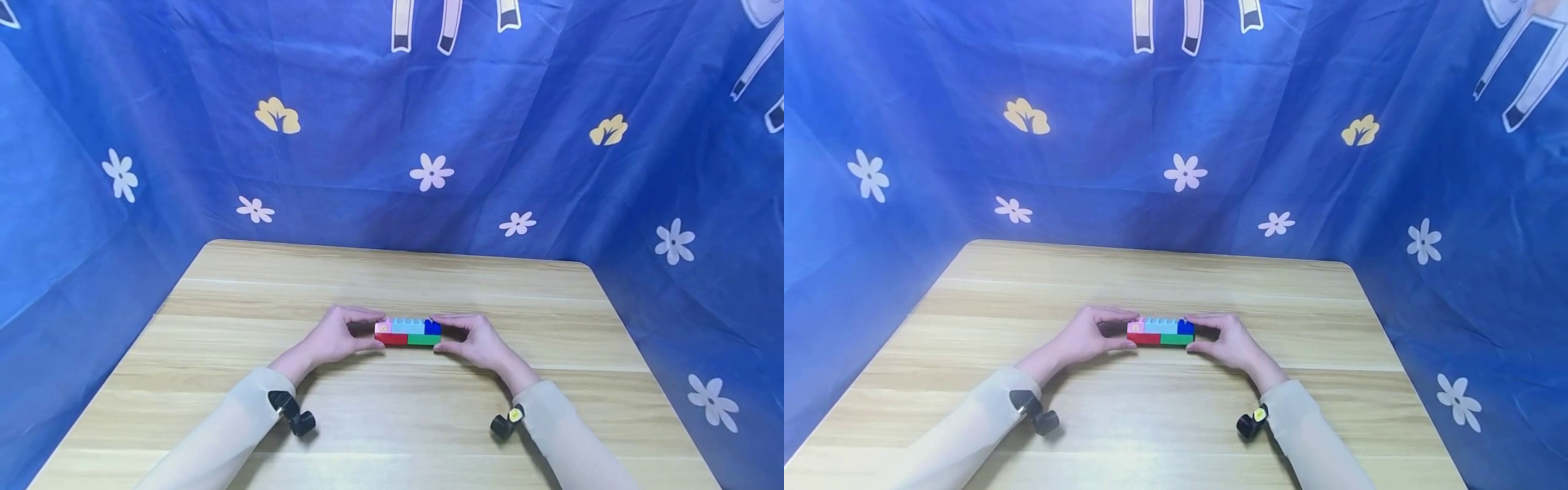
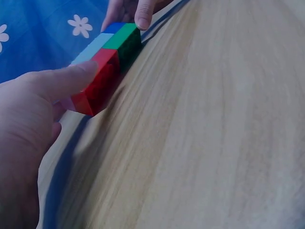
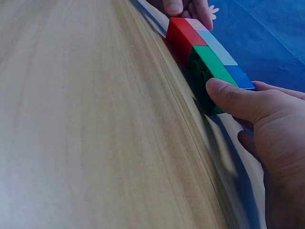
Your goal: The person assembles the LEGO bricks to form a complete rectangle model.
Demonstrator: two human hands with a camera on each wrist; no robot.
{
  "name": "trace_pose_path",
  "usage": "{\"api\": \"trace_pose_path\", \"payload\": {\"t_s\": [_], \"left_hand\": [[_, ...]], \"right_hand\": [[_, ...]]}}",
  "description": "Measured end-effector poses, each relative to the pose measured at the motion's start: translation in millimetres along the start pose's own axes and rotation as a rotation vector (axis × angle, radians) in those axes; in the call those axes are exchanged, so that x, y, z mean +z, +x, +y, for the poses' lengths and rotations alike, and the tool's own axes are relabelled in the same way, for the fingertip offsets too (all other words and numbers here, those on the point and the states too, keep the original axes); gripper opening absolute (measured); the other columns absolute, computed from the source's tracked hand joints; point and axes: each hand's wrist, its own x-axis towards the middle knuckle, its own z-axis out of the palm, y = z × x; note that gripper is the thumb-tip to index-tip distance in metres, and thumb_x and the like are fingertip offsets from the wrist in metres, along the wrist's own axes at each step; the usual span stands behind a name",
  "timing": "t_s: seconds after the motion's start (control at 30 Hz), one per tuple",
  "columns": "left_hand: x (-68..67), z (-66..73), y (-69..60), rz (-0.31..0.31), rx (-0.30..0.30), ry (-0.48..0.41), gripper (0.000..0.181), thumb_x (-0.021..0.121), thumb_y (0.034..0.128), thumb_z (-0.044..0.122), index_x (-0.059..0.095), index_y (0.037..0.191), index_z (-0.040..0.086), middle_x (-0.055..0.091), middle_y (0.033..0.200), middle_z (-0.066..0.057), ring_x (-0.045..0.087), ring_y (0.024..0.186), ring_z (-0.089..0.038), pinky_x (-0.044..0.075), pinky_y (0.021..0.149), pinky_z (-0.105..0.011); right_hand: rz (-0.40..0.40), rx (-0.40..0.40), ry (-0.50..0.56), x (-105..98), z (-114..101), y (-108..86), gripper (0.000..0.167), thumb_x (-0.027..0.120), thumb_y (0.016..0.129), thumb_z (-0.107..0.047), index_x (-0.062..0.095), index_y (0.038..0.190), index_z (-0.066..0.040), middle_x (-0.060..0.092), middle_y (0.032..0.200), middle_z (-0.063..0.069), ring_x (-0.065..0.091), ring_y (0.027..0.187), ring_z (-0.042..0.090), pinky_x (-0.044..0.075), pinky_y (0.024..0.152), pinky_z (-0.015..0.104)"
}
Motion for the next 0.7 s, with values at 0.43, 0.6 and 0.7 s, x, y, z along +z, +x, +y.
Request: {"api": "trace_pose_path", "payload": {"t_s": [0.43, 0.6, 0.7], "left_hand": [[1.6, -5.9, 3.0, -0.003, -0.019, 0.046, 0.052, 0.097, 0.0796, 0.029, 0.079, 0.128, 0.020, 0.075, 0.125, 0.004, 0.066, 0.125, -0.022, 0.047, 0.112, -0.044], [1.0, -7.4, 5.3, -0.023, -0.025, 0.033, 0.052, 0.094, 0.0827, 0.030, 0.077, 0.130, 0.018, 0.076, 0.124, 0.000, 0.067, 0.123, -0.023, 0.050, 0.109, -0.043], [0.5, -9.1, 7.1, -0.039, -0.028, 0.021, 0.052, 0.092, 0.0846, 0.033, 0.077, 0.131, 0.017, 0.076, 0.123, -0.001, 0.069, 0.120, -0.021, 0.053, 0.106, -0.042]], "right_hand": [[-0.040, 0.060, -0.010, -3, 0, 6.1, 0.058, 0.094, 0.082, -0.029, 0.074, 0.136, -0.019, 0.071, 0.133, -0.002, 0.065, 0.127, 0.023, 0.044, 0.115, 0.046], [-0.069, 0.085, -0.007, -5, 0, 9.0, 0.057, 0.093, 0.084, -0.031, 0.074, 0.136, -0.018, 0.072, 0.133, -0.001, 0.064, 0.127, 0.022, 0.044, 0.115, 0.045], [-0.086, 0.093, 0.000, -7, 1, 10.6, 0.057, 0.091, 0.086, -0.033, 0.073, 0.137, -0.015, 0.071, 0.135, 0.003, 0.063, 0.130, 0.025, 0.043, 0.115, 0.048]]}}
